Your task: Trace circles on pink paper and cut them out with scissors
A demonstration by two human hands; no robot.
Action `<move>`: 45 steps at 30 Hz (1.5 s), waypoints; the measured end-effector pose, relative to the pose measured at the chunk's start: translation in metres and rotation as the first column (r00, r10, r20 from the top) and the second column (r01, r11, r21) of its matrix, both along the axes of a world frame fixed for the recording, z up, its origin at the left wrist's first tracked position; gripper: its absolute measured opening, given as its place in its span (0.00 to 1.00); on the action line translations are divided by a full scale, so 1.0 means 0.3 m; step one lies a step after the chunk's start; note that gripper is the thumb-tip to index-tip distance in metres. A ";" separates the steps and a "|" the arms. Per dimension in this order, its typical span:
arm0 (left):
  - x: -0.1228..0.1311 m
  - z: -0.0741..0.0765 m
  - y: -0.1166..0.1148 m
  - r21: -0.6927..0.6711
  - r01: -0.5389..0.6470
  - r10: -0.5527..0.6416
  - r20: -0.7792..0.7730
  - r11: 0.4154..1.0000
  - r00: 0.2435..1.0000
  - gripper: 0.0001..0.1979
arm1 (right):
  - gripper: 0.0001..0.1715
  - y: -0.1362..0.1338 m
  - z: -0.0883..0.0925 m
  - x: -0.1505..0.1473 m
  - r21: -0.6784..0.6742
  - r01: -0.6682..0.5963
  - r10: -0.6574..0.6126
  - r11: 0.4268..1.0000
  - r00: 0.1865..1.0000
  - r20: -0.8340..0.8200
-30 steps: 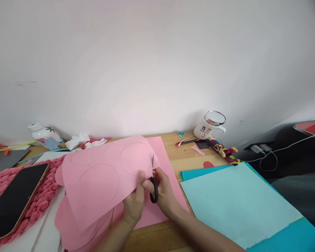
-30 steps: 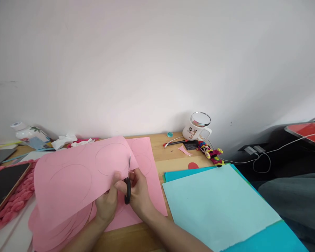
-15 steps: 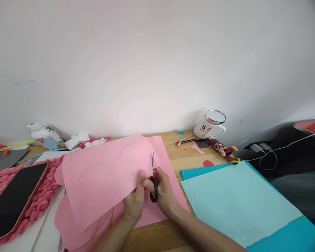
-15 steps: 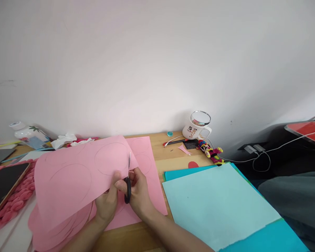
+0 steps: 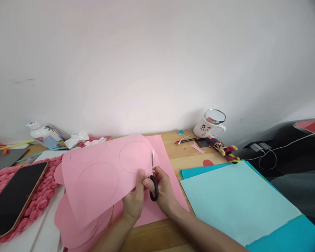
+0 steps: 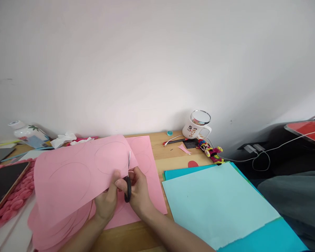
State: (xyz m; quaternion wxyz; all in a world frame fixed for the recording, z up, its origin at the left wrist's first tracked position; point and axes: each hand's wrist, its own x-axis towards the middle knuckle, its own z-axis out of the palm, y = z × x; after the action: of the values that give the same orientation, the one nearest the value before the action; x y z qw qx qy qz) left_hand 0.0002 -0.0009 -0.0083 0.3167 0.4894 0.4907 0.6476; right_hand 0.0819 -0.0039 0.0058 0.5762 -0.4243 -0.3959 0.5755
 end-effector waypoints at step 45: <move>-0.028 0.070 0.006 0.013 0.037 -0.036 -0.068 0.999 0.997 0.22 | 0.24 -0.021 -0.002 0.009 0.205 0.019 -0.025 0.979 0.999 0.028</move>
State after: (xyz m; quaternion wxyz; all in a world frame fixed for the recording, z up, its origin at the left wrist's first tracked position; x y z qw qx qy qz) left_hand -0.0083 0.0010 0.0128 0.3080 0.5224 0.4873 0.6283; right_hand 0.0845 -0.0101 0.0050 0.6171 -0.3758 -0.4568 0.5189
